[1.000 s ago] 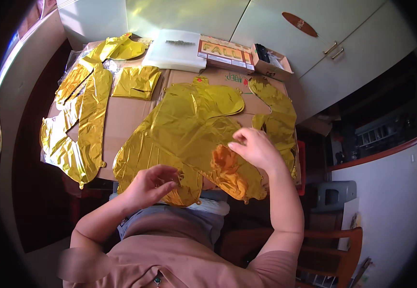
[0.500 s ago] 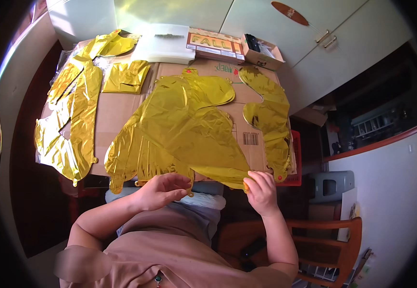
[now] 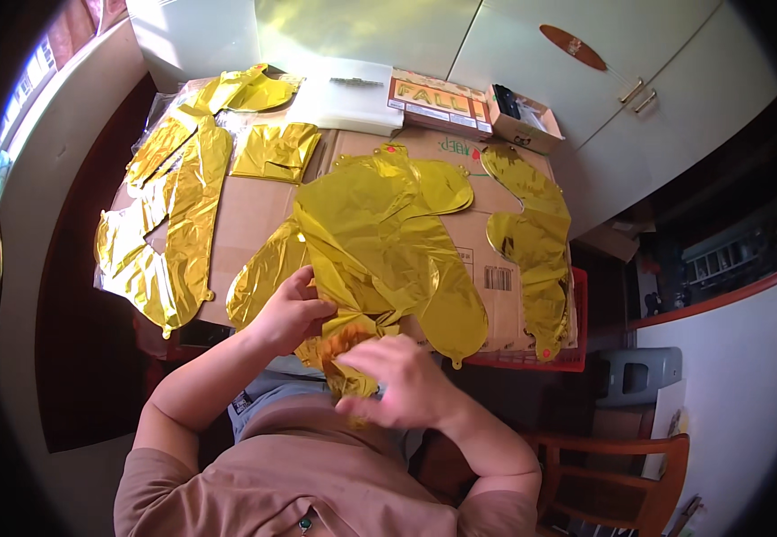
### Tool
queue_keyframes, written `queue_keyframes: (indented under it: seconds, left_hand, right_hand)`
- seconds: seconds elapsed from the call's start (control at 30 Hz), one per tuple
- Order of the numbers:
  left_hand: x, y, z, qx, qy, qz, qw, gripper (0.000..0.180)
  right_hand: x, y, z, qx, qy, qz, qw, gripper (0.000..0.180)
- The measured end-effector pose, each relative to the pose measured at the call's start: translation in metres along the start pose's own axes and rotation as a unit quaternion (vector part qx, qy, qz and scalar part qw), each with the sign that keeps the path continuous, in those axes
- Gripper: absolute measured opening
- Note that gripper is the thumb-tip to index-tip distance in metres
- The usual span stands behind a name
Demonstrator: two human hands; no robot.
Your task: Folding gold foil letter balloons on a workstation table.
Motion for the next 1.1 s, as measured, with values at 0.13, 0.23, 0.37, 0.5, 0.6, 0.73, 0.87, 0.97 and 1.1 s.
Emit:
queue_keyframes:
  seconds: [0.13, 0.23, 0.37, 0.5, 0.6, 0.73, 0.87, 0.97, 1.1]
  left_hand:
    - [-0.007, 0.003, 0.007, -0.011, -0.027, -0.093, 0.995, 0.048]
    - [-0.013, -0.014, 0.023, 0.001, -0.047, -0.099, 0.994, 0.049]
    - [-0.028, -0.032, 0.040, 0.053, -0.052, -0.148, 0.986, 0.046]
    - [-0.033, -0.028, 0.043, 0.091, -0.032, -0.184, 0.978, 0.046]
    - [-0.027, -0.024, 0.040, 0.115, -0.009, -0.211, 0.971, 0.048]
    - [-0.003, -0.011, 0.035, 0.122, 0.058, -0.305, 0.943, 0.044]
    - [0.015, 0.014, 0.024, 0.041, 0.070, -0.241, 0.967, 0.047]
    - [0.023, 0.030, 0.021, -0.123, -0.014, -0.252, 0.960, 0.049]
    - [0.020, 0.022, 0.004, -0.077, 0.014, -0.131, 0.988, 0.079]
  right_hand:
    - [-0.083, 0.045, -0.006, -0.167, -0.252, -0.016, 0.953, 0.048]
    - [-0.159, 0.068, -0.013, -0.230, -0.345, -0.014, 0.910, 0.052]
    - [-0.191, 0.054, 0.001, -0.137, -0.467, 0.327, 0.810, 0.046]
    - [-0.196, 0.031, 0.013, -0.088, -0.432, 0.501, 0.745, 0.043]
    - [-0.184, 0.016, 0.021, -0.102, -0.420, 0.568, 0.701, 0.047]
    - [-0.169, 0.013, 0.029, -0.102, -0.374, 0.556, 0.735, 0.061]
    - [-0.185, 0.022, 0.035, -0.120, -0.377, 0.351, 0.848, 0.050]
    - [-0.169, 0.048, 0.061, -0.133, -0.220, -0.115, 0.959, 0.044]
    - [-0.199, 0.056, 0.079, -0.128, -0.154, -0.343, 0.918, 0.048]
Point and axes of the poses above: each hand's wrist, its own z-axis towards the middle knuckle, its own y-axis out of the back of the hand, x = y × z, the point moved 7 cm from there along z, towards the middle knuckle, and after that the axes turned 2 degrees about x, right-handed, at the moved point
